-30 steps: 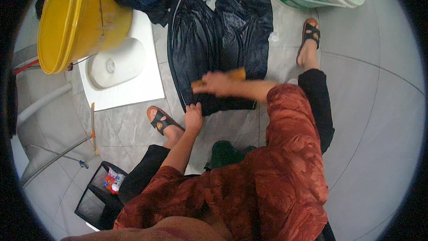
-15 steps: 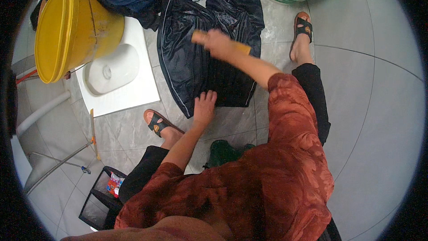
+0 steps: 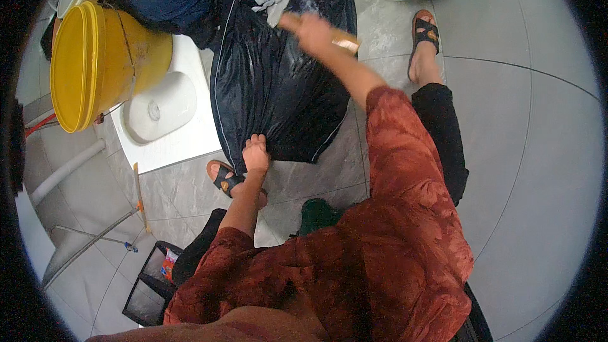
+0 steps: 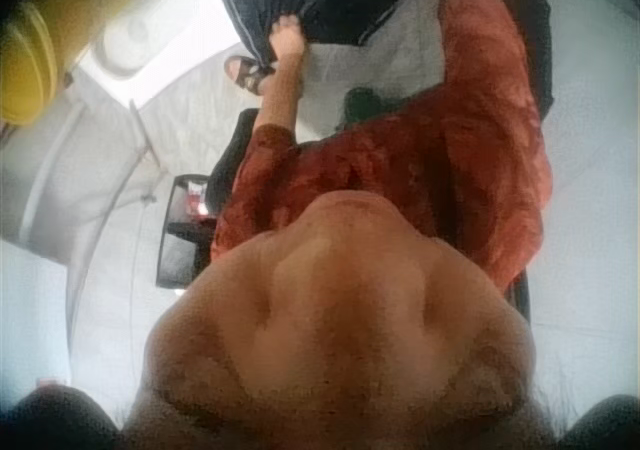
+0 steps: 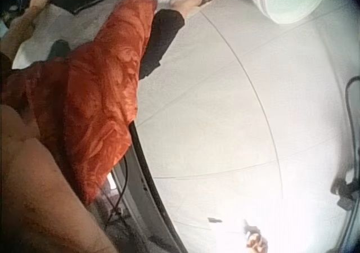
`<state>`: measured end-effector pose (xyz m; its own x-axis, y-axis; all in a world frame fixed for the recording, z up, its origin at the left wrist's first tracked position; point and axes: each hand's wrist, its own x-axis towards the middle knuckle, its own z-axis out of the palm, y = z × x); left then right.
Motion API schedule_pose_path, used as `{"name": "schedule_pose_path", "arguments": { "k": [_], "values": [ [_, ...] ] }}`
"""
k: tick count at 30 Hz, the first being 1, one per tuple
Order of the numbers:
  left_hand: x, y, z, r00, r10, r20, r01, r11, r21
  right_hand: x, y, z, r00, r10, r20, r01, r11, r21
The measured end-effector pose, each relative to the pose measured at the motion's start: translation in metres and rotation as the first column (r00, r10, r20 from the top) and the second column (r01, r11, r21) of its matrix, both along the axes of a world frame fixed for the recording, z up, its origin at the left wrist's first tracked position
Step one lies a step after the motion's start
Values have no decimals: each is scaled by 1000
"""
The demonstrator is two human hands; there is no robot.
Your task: The person scrubs a white t-shirt and then a pair of black trousers on the floor using a brush and soap, kemudian wrings them out and places them in a yellow bucket.
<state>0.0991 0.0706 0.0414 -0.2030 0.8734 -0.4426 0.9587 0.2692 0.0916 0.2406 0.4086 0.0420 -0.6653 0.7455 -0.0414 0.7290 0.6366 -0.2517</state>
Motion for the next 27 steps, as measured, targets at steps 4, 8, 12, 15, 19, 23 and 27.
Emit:
{"name": "schedule_pose_path", "arguments": {
  "k": [4,8,12,15,19,23,27],
  "values": [
    [-5,-1,7,1000,24,15,-23,998,-53,-4,-165,-5,886,463,-24,-396,729,-558],
    [-5,-20,0,1000,-16,1,16,997,-73,38,-81,-25,909,375,-182,-388,921,-44],
    [-3,-12,-7,999,-30,-32,28,998,-54,78,41,2,958,-276,71,272,960,66],
    [-3,-15,-11,998,6,-57,-8,999,-46,29,-14,25,962,-271,-40,260,950,-172],
    [-11,-25,-14,995,3,-96,-11,996,-83,-16,-185,-1,973,-168,-161,102,930,-353],
    [-10,-21,-12,998,-21,-62,18,999,-39,19,-191,24,997,-58,44,72,866,-495],
    [-4,-18,-14,998,-27,-60,27,1000,-15,99,-50,-3,871,-375,-317,413,909,60]
  ]
}}
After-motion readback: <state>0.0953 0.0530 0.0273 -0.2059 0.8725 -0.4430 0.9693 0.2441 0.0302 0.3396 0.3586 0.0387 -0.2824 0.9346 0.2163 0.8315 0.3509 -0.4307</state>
